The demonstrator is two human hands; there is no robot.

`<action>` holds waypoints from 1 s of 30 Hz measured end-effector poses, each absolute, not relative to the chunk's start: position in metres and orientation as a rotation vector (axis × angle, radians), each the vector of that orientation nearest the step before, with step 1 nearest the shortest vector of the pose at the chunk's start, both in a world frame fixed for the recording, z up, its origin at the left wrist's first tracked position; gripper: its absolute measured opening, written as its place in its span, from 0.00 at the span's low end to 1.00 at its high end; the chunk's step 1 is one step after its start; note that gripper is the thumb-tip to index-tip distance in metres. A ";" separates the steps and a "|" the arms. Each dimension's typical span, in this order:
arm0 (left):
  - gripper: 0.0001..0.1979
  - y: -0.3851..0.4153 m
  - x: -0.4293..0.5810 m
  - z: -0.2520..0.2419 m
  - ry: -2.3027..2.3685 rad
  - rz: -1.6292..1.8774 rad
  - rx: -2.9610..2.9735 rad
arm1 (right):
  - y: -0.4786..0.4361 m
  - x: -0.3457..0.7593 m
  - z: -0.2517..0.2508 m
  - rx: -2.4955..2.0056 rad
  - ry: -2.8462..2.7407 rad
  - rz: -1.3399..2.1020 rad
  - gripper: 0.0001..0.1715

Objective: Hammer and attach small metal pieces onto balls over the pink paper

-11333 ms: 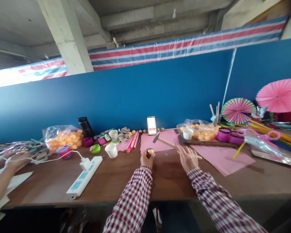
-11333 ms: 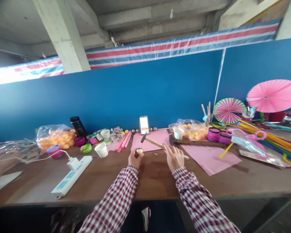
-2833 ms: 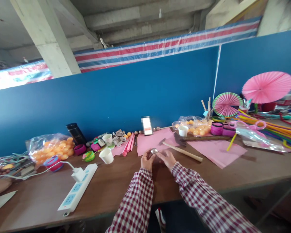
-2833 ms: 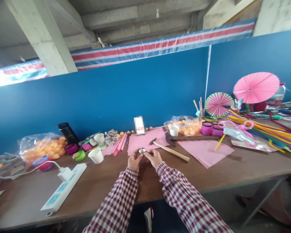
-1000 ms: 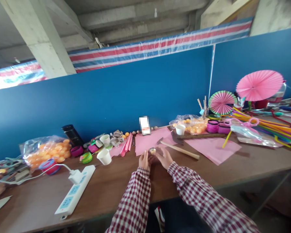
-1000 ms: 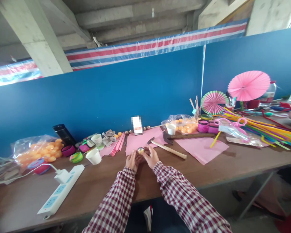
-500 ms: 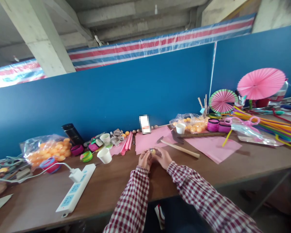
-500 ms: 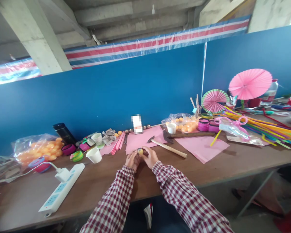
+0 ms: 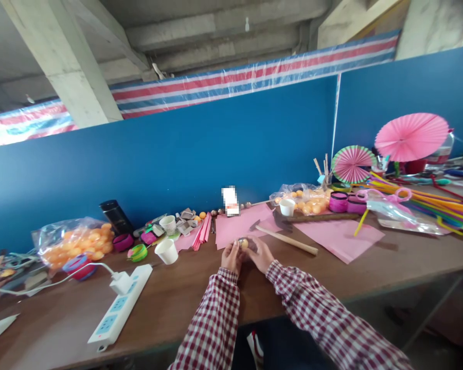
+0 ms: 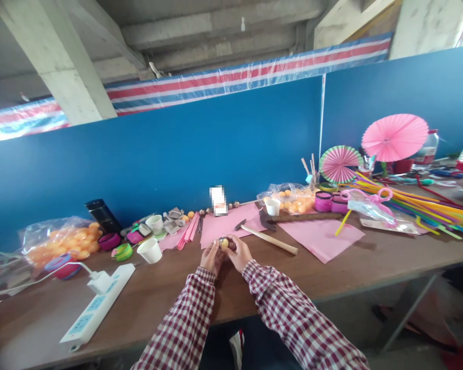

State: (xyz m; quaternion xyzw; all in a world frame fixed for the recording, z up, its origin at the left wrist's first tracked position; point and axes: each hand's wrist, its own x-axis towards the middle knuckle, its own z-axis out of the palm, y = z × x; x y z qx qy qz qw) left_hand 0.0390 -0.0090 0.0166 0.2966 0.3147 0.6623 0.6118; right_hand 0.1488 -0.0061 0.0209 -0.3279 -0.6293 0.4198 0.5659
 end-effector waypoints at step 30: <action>0.10 0.000 0.017 0.017 0.666 1.700 0.524 | 0.002 0.216 0.028 -1.856 -1.846 -0.412 0.15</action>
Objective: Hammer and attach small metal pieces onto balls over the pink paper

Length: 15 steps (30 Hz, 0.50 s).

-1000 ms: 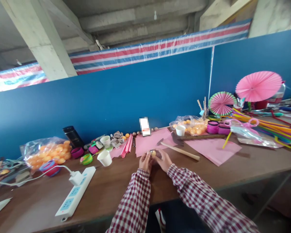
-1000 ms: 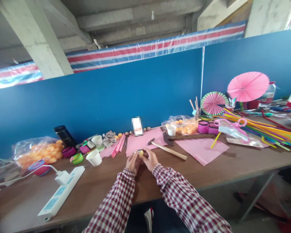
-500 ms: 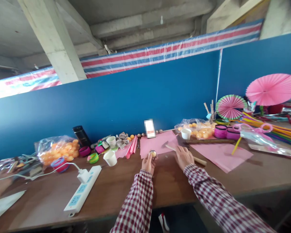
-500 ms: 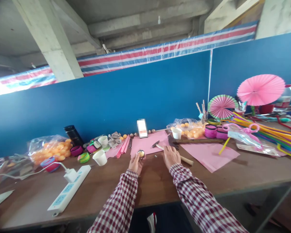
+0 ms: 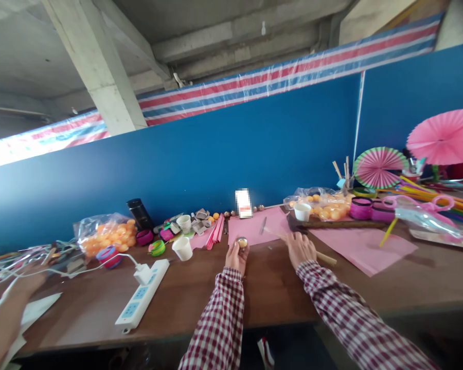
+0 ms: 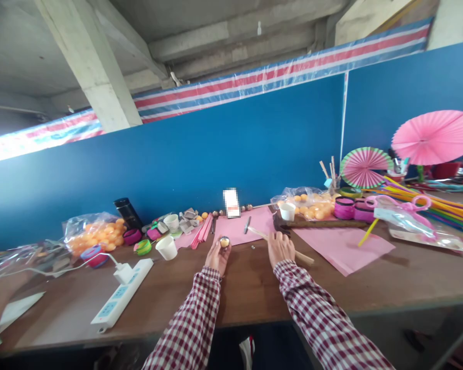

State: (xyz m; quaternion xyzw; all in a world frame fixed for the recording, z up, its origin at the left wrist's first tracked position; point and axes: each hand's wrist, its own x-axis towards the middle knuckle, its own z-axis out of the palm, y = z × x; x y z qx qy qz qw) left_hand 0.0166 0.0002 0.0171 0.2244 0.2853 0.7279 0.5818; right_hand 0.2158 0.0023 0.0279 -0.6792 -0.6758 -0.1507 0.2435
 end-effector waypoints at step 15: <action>0.09 0.003 0.018 0.014 0.712 1.712 0.534 | -0.016 0.201 0.040 -1.452 -1.981 -0.442 0.21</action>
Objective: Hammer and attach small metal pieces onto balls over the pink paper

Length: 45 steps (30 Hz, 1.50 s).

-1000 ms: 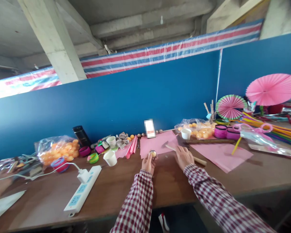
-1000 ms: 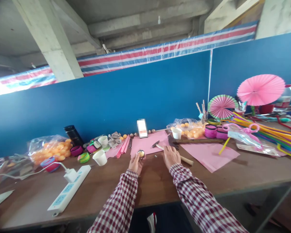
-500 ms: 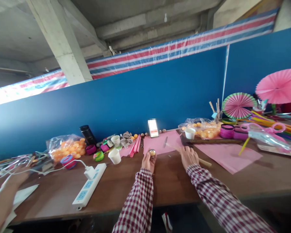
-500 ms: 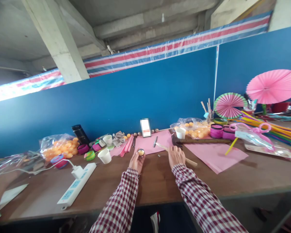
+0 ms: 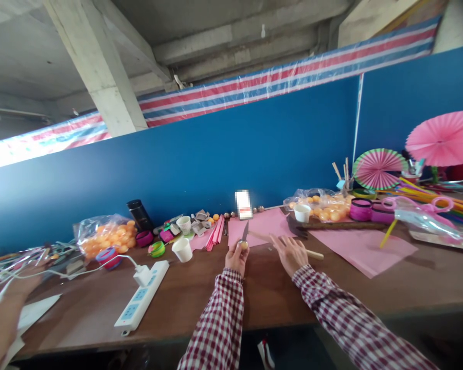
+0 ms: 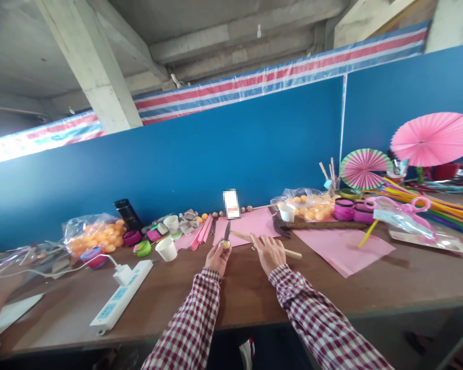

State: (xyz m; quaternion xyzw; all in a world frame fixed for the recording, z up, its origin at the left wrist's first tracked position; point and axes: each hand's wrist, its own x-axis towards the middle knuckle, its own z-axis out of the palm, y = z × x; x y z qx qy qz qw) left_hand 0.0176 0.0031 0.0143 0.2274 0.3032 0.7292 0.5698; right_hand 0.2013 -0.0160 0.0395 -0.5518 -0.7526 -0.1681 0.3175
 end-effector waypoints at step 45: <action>0.03 0.005 0.016 0.015 0.710 1.761 0.433 | -0.015 0.198 0.035 -1.426 -1.994 -0.476 0.23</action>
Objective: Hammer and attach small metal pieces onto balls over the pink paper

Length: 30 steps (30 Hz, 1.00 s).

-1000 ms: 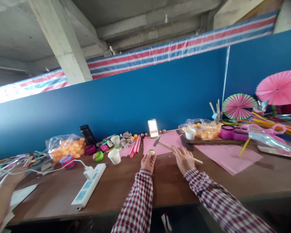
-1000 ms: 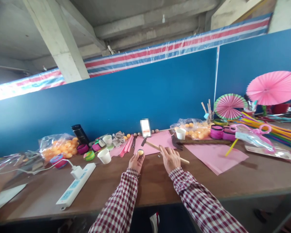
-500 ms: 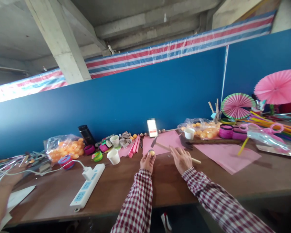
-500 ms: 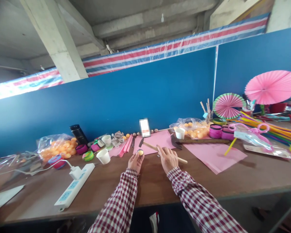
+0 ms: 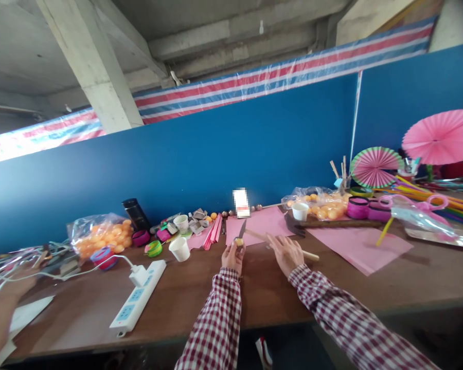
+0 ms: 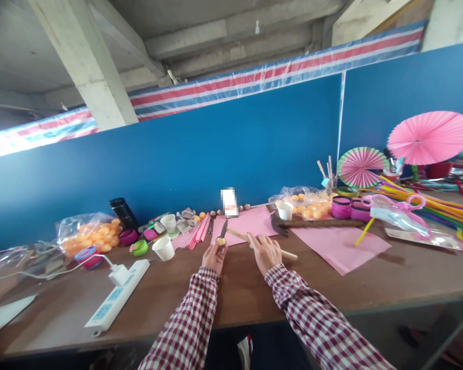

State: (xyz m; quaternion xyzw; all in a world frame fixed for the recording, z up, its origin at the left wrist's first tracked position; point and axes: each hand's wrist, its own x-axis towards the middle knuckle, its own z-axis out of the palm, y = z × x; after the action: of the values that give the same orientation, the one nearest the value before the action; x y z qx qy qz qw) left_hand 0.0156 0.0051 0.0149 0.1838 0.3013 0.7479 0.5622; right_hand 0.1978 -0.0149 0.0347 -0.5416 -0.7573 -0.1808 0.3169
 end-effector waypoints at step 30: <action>0.14 0.004 0.020 0.016 0.774 1.762 0.531 | -0.020 0.197 0.040 -1.404 -1.959 -0.520 0.23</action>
State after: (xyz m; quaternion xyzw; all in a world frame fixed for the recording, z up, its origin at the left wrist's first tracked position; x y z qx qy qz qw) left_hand 0.0195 0.0037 0.0159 0.2234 0.3257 0.7419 0.5418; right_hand 0.1970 -0.0201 0.0400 -0.5373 -0.7496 -0.1991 0.3313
